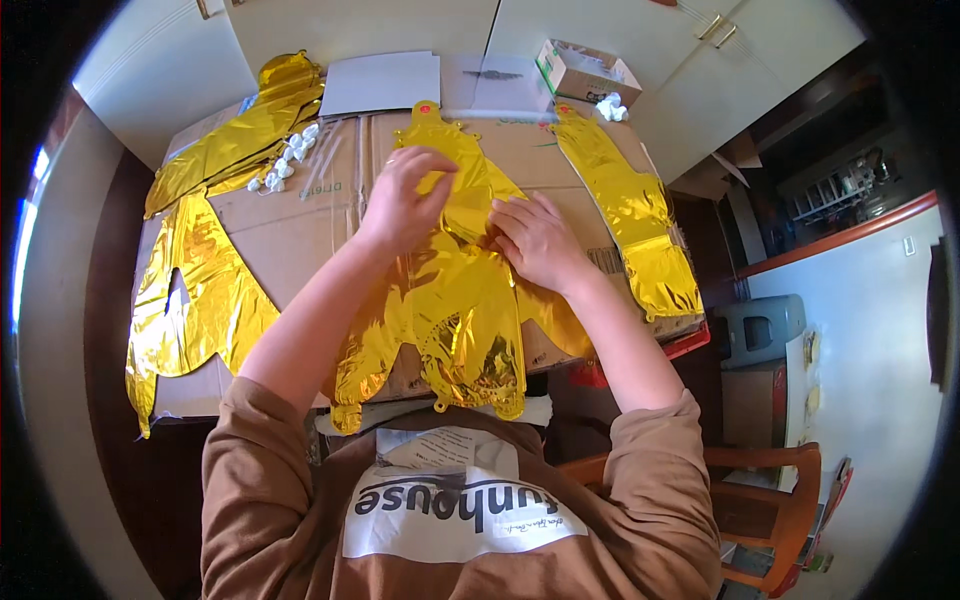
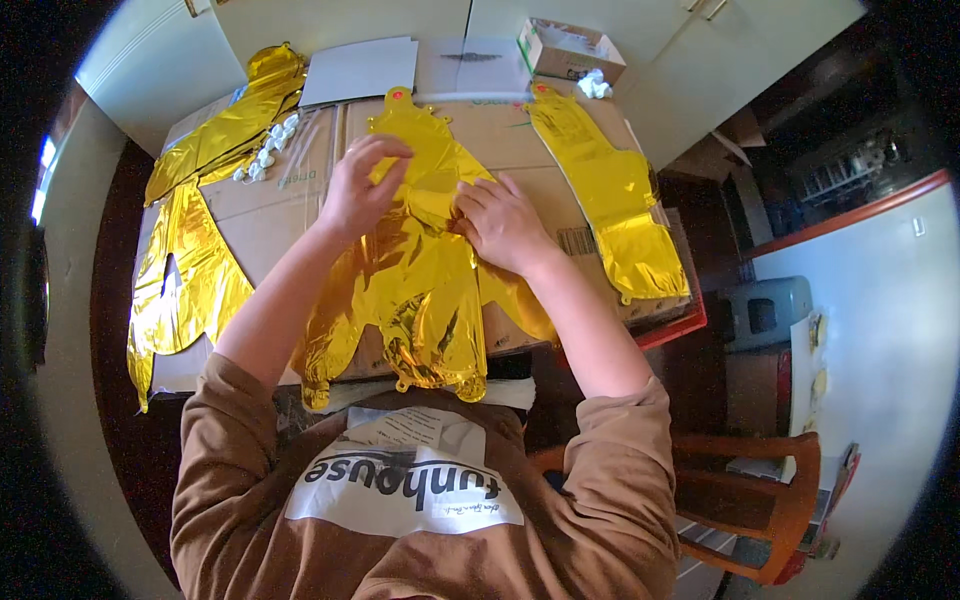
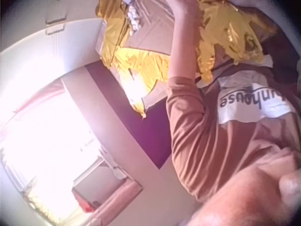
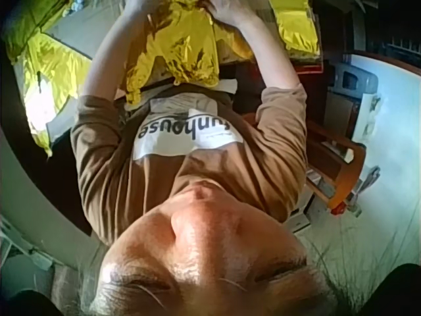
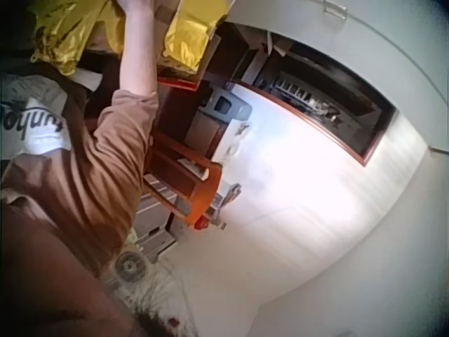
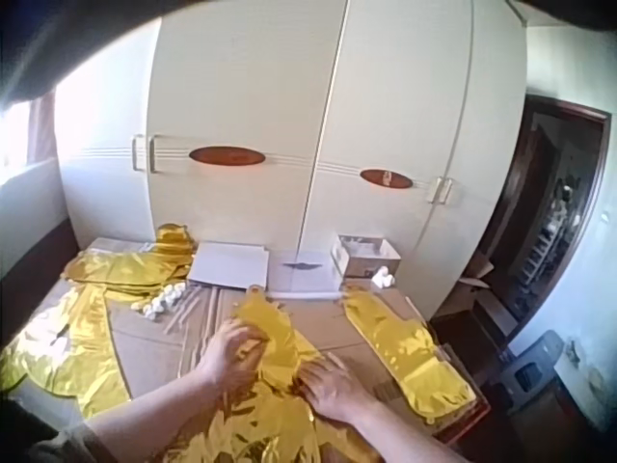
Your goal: Folding a gold-colored Mylar foil balloon into a compact shape on a flat surface.
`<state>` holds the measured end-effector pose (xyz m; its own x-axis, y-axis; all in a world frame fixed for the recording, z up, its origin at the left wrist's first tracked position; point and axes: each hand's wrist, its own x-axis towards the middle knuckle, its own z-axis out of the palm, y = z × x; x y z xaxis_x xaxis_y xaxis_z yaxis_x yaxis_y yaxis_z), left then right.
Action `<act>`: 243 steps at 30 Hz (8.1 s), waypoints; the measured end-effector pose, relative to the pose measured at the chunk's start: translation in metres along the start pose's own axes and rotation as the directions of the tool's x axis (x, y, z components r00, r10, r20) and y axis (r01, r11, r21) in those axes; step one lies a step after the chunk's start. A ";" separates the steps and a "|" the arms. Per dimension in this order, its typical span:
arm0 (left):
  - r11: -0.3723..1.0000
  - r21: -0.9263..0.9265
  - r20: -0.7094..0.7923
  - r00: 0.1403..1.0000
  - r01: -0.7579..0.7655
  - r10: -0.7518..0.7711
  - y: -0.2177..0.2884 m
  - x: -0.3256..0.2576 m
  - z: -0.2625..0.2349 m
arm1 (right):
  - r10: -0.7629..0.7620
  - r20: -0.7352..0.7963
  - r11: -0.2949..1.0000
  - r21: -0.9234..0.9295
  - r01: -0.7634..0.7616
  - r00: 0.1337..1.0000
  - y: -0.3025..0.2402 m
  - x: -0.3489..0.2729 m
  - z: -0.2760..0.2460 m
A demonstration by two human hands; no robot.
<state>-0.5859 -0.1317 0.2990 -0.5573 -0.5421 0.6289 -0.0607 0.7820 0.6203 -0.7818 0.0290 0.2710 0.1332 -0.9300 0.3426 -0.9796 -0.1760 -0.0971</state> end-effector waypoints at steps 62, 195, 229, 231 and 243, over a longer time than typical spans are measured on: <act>0.957 0.281 0.344 0.938 -0.071 -0.031 0.000 -0.118 -0.089 | 0.075 0.023 0.987 0.142 -0.078 0.997 -0.019 -0.001 0.001; 0.929 0.146 0.371 0.889 -0.339 0.266 -0.027 0.000 0.054 | 0.135 0.162 0.991 -0.002 -0.136 0.977 -0.042 -0.045 -0.007; 0.979 0.028 0.256 0.948 -0.201 0.187 -0.033 -0.002 0.045 | 0.080 0.233 0.996 0.012 -0.085 0.969 -0.074 -0.049 -0.002; 0.988 0.000 0.007 0.988 -0.155 0.155 -0.033 -0.003 0.033 | 0.083 0.257 0.996 0.022 -0.091 0.963 -0.075 -0.046 -0.004; -0.333 -0.186 0.695 -0.116 0.925 -0.709 0.117 -0.276 -0.146 | 0.050 0.291 0.999 0.001 -0.053 0.955 -0.074 -0.049 -0.004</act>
<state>-0.3184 0.0647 0.2659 -0.4682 -0.2782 -0.8387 -0.3413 -0.8185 0.4621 -0.7161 0.0889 0.2656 0.1220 -0.9913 0.0503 -0.9851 -0.1271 -0.1158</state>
